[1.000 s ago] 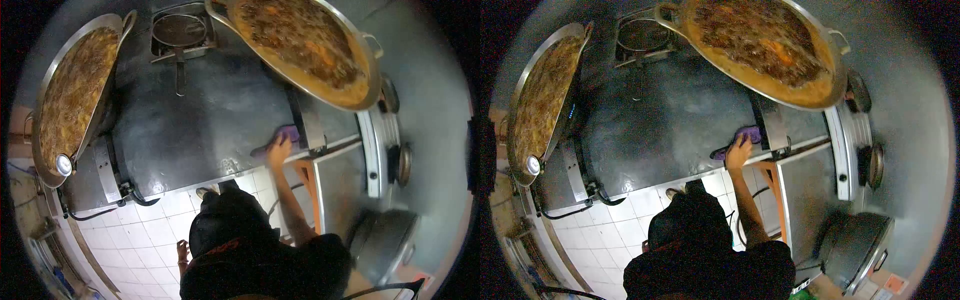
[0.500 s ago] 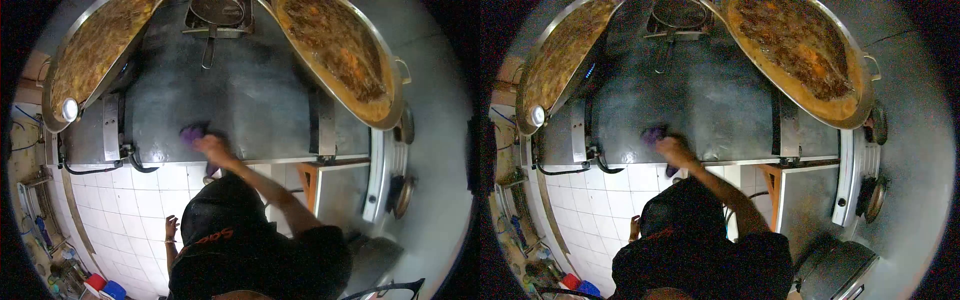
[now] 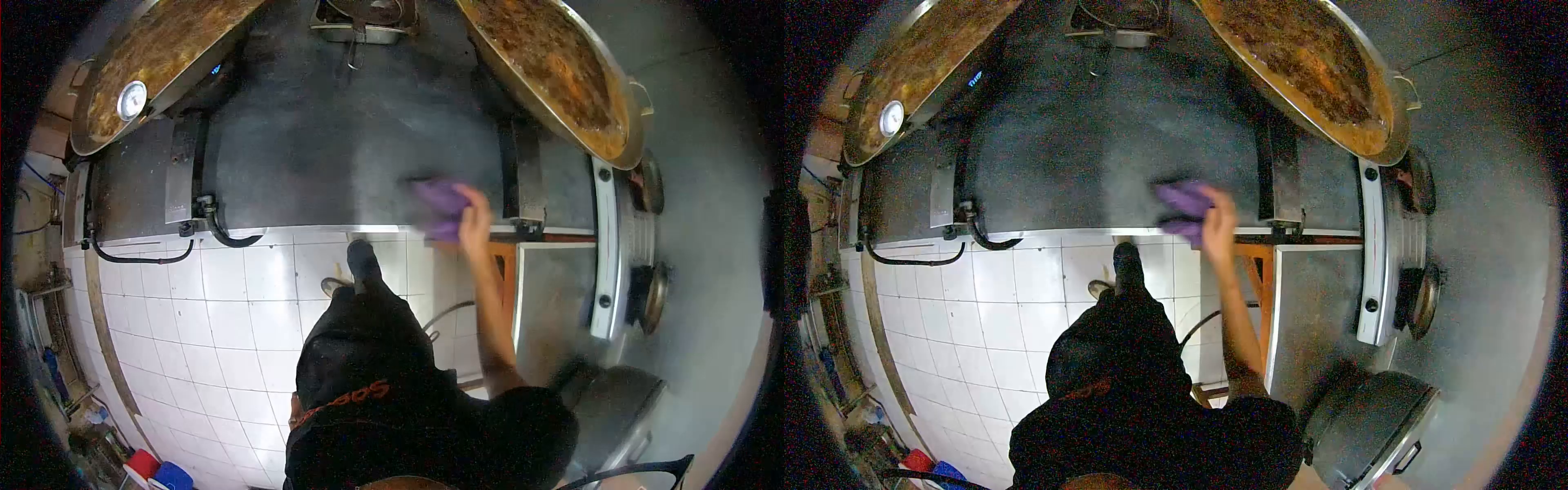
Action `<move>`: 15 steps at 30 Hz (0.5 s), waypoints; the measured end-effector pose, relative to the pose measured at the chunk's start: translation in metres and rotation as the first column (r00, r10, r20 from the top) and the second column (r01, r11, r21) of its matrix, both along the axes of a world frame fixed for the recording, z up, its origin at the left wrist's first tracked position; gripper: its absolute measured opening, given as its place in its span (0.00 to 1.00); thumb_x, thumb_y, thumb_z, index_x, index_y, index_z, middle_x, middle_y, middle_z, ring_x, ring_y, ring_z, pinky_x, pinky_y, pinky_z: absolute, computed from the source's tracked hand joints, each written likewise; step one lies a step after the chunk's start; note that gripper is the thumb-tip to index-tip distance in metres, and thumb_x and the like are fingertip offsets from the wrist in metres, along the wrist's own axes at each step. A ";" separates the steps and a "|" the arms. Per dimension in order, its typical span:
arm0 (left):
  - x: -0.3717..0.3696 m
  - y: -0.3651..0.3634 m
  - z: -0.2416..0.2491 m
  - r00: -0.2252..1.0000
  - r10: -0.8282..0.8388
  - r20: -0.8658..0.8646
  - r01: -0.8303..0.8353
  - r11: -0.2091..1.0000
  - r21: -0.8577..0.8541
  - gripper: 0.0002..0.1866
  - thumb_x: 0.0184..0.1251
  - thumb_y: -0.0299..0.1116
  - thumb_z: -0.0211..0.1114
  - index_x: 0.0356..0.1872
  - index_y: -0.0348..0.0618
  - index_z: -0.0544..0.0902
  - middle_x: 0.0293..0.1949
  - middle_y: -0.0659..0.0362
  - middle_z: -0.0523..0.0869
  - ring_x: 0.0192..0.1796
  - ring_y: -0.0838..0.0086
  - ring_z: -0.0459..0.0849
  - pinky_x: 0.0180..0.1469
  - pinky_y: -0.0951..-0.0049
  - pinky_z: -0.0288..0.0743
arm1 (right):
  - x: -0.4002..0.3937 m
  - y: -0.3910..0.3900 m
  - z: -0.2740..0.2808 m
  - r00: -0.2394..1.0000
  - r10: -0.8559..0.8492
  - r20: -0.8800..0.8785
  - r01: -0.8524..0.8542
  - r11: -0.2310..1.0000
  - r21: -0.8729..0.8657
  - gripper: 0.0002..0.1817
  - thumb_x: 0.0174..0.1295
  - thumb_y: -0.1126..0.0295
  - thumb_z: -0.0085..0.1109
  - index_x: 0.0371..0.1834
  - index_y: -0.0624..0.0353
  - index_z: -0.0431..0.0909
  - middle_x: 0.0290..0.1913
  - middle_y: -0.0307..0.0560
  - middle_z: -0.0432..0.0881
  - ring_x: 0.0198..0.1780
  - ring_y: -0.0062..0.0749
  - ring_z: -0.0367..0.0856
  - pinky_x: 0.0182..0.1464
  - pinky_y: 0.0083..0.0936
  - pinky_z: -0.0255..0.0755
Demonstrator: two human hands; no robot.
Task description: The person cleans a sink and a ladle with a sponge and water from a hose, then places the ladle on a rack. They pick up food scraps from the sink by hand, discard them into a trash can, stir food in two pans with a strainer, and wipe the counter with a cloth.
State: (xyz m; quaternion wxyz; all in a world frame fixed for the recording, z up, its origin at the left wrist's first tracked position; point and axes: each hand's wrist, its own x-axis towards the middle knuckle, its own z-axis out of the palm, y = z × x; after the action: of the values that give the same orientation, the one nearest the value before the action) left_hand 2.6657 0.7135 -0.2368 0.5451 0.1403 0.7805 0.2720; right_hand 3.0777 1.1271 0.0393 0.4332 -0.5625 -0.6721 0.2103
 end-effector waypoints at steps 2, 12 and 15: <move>0.001 0.008 0.028 1.000 0.029 0.001 -0.029 0.998 -0.054 0.16 0.54 0.40 0.53 0.44 0.52 0.65 0.36 0.59 0.76 0.34 0.71 0.75 0.30 0.71 0.65 | 0.039 0.012 -0.058 0.845 -0.310 0.435 0.271 0.951 0.151 0.20 0.44 0.80 0.41 0.44 0.65 0.69 0.46 0.57 0.69 0.50 0.50 0.64 0.54 0.35 0.56; -0.010 -0.032 0.083 0.998 0.069 0.008 -0.067 0.989 -0.134 0.13 0.54 0.34 0.51 0.42 0.51 0.65 0.33 0.60 0.78 0.26 0.74 0.77 0.19 0.80 0.63 | -0.017 0.093 -0.104 0.636 -0.575 0.515 0.527 0.811 0.256 0.24 0.43 0.73 0.49 0.47 0.70 0.66 0.52 0.63 0.63 0.56 0.54 0.58 0.56 0.39 0.53; 0.001 -0.045 0.066 0.988 0.146 0.052 -0.132 0.968 -0.214 0.13 0.55 0.34 0.52 0.41 0.48 0.65 0.32 0.59 0.78 0.23 0.77 0.76 0.17 0.83 0.62 | -0.044 0.125 -0.097 0.646 -0.569 0.508 0.491 0.820 0.295 0.21 0.43 0.74 0.48 0.45 0.69 0.67 0.49 0.61 0.65 0.53 0.53 0.61 0.53 0.40 0.56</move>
State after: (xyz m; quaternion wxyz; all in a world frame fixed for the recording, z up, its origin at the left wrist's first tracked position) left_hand 2.6663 0.6683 -0.1709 0.5622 0.0178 0.7940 0.2304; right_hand 3.0337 1.2517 -0.0578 0.2872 -0.7411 -0.5880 -0.1502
